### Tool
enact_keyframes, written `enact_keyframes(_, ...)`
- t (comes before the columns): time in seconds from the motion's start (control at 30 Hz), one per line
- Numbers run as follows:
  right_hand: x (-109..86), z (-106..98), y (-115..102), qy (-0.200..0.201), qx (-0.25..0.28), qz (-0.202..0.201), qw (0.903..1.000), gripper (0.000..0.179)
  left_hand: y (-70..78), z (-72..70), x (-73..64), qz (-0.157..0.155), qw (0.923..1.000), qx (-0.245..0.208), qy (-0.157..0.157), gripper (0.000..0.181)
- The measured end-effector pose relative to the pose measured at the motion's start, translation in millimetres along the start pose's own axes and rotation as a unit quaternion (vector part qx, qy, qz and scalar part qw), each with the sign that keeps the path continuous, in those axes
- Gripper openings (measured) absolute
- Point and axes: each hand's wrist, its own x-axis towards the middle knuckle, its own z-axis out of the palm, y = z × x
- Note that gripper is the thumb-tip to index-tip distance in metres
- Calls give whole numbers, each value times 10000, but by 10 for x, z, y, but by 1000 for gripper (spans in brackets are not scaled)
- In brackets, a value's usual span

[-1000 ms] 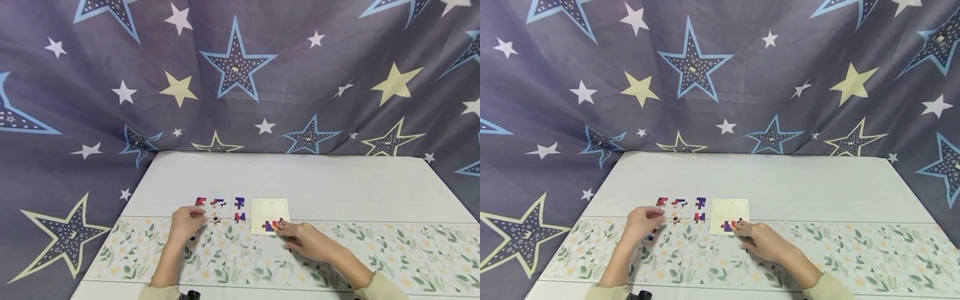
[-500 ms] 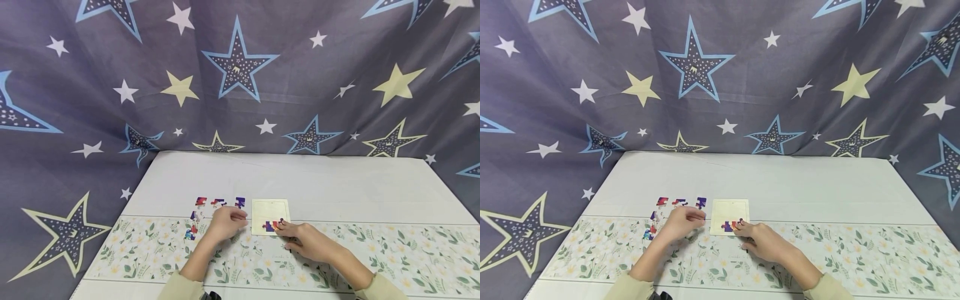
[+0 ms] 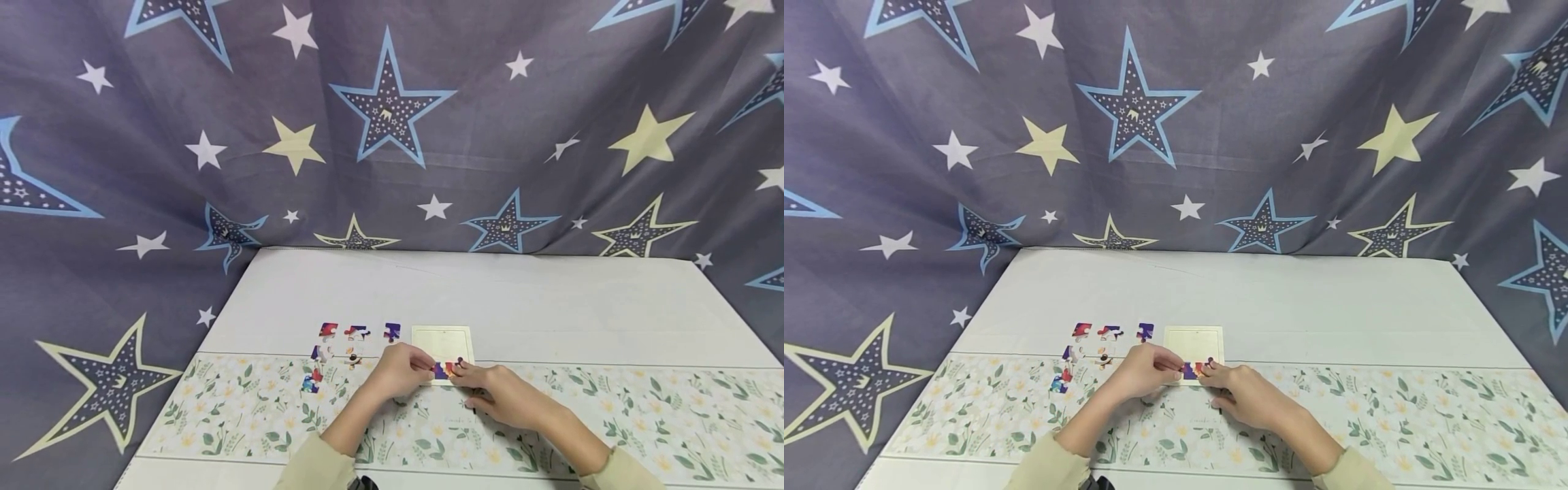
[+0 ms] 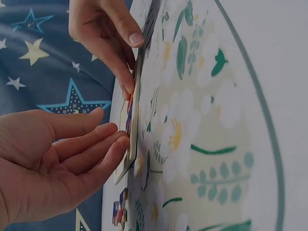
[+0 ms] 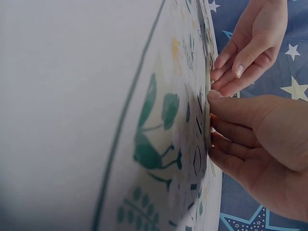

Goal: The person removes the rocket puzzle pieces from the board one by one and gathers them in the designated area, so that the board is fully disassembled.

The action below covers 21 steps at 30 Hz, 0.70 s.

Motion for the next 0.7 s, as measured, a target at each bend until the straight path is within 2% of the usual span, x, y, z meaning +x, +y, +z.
enact_keyframes(0.13,0,5,-2,43,21,-59,10000,39,22,3,4,-133,9999,-50,56,14)
enact_keyframes(0.33,0,4,-6,53,2,-63,10000,38,30,14,32,-553,9974,-452,119,15)
enact_keyframes(0.57,-1,-1,-11,53,21,-44,10000,37,21,48,83,-1170,9878,-997,260,17)
enact_keyframes(0.7,-2,-4,-12,44,49,-27,10000,37,23,55,102,-1240,9867,-1000,330,17)
